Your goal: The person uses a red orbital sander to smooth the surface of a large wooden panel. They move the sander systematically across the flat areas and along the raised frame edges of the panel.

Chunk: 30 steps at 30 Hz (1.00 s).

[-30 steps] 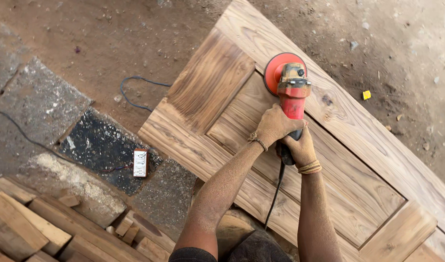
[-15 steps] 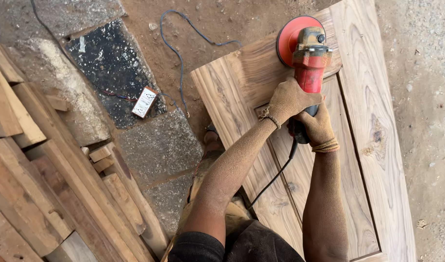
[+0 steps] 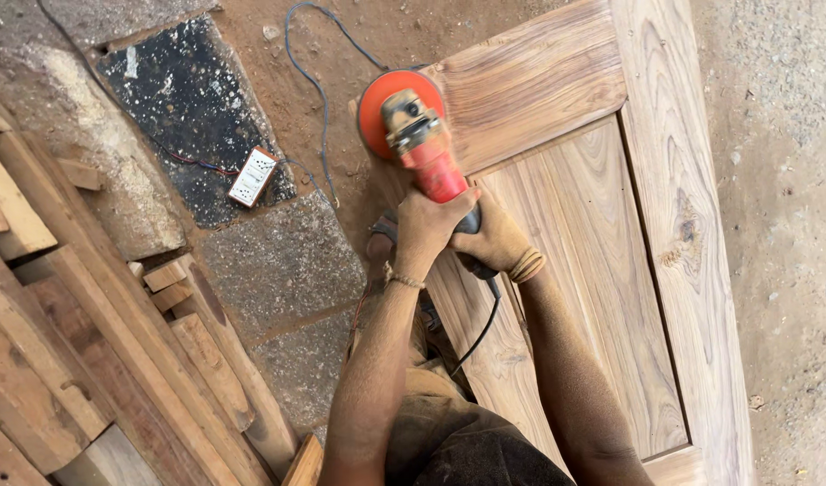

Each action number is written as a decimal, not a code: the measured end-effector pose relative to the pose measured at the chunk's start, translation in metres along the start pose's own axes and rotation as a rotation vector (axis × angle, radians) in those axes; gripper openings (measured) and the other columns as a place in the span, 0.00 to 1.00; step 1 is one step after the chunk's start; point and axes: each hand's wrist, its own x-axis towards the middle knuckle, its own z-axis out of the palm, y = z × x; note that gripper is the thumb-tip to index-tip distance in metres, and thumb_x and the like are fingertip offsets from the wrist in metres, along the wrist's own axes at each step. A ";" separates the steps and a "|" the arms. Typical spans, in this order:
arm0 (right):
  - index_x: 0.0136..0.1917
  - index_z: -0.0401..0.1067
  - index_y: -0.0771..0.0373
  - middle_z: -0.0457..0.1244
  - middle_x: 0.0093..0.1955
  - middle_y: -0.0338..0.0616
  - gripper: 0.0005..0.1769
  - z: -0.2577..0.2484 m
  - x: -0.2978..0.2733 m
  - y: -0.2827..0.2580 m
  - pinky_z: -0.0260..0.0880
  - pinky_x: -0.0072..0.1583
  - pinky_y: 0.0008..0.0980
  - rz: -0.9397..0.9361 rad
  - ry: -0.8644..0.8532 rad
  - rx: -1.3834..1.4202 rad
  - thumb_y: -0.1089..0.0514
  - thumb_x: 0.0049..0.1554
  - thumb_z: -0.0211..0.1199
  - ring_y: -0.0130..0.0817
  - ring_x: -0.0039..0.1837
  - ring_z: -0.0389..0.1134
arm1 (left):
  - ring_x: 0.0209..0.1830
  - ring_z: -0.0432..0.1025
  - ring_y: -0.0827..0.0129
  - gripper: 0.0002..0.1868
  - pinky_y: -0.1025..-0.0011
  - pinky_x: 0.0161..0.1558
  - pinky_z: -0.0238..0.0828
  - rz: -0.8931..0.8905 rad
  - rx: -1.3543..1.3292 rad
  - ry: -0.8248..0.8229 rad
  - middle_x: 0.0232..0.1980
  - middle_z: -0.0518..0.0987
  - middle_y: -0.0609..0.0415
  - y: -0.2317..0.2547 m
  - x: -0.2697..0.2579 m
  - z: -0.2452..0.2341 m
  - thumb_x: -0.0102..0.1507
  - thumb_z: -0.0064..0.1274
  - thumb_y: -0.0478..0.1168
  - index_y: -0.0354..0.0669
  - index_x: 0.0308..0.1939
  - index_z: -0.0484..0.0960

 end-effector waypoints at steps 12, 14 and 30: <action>0.62 0.65 0.65 0.68 0.42 0.51 0.37 -0.080 -0.008 -0.005 0.73 0.45 0.42 0.138 0.058 0.008 0.47 0.45 0.74 0.42 0.43 0.72 | 0.40 0.84 0.55 0.41 0.63 0.42 0.81 0.066 -0.047 -0.086 0.39 0.85 0.39 0.042 0.015 0.071 0.46 0.68 0.65 0.29 0.44 0.80; 0.58 0.65 0.66 0.66 0.34 0.49 0.31 -0.106 -0.010 -0.012 0.71 0.34 0.40 0.381 0.048 0.165 0.51 0.46 0.71 0.38 0.32 0.69 | 0.39 0.84 0.54 0.42 0.63 0.42 0.80 0.116 -0.055 -0.122 0.38 0.85 0.39 0.059 0.023 0.094 0.46 0.68 0.65 0.28 0.44 0.79; 0.63 0.65 0.68 0.67 0.47 0.46 0.26 -0.173 -0.037 0.094 0.76 0.42 0.33 0.220 0.402 0.662 0.57 0.54 0.64 0.34 0.41 0.72 | 0.40 0.81 0.44 0.56 0.59 0.44 0.80 0.244 0.130 -0.413 0.41 0.83 0.29 0.114 0.058 0.262 0.37 0.70 0.63 0.17 0.51 0.71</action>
